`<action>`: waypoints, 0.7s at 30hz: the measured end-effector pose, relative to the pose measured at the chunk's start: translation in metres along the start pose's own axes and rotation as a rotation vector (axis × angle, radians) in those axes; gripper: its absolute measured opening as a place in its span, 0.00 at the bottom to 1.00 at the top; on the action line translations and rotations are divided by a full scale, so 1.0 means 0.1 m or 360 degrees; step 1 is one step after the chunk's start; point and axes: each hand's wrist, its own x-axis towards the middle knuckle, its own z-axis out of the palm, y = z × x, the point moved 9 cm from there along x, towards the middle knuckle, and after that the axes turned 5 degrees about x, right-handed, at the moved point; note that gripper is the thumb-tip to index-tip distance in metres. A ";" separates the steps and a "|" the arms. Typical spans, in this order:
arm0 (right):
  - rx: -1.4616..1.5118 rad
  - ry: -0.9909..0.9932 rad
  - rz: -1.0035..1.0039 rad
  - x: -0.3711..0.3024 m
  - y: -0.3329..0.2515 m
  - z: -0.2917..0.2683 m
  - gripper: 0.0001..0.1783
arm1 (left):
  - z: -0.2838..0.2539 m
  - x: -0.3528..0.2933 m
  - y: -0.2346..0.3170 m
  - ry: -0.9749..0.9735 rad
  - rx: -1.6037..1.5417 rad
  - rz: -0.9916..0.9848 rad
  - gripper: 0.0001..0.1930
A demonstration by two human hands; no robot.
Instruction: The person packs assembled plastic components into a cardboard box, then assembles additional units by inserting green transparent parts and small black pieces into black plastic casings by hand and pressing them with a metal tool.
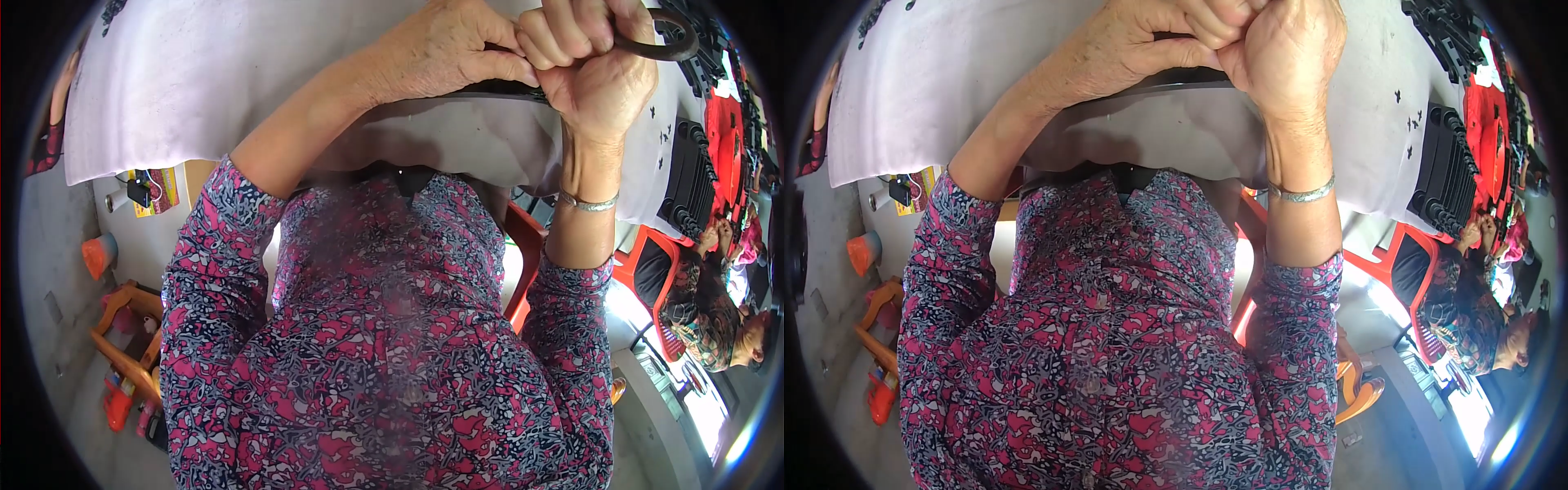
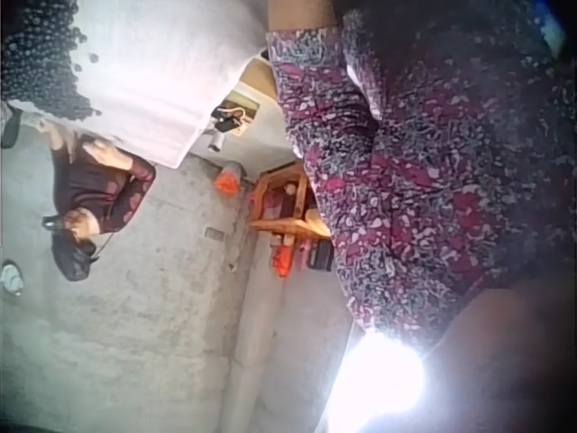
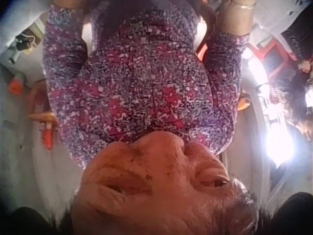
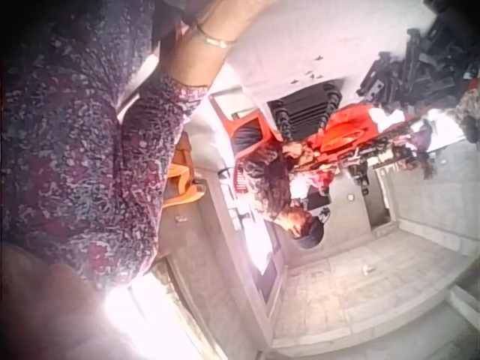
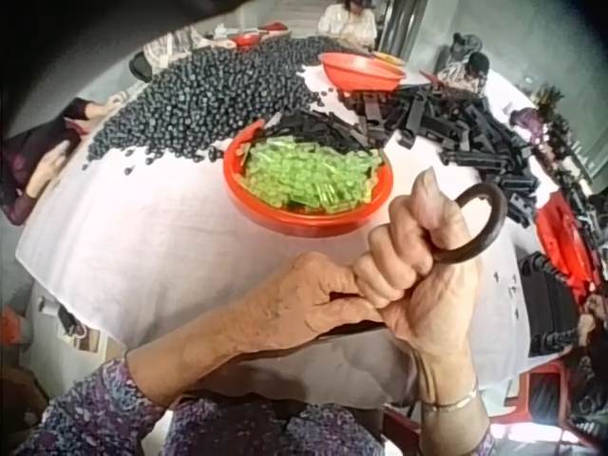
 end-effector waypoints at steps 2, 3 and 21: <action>0.0026 0.0028 -0.0052 0.00 0.00 -0.01 0.29 | 0.00 0.00 -0.01 -0.0001 0.0051 0.0001 0.09; 0.0047 0.0054 -0.0103 -0.01 -0.02 -0.01 0.29 | 0.00 0.00 -0.01 -0.0003 0.0101 0.0009 0.09; -0.0105 0.0017 -0.0018 -0.09 -0.02 0.08 0.30 | 0.04 -0.03 -0.02 0.0024 0.0181 0.0073 0.09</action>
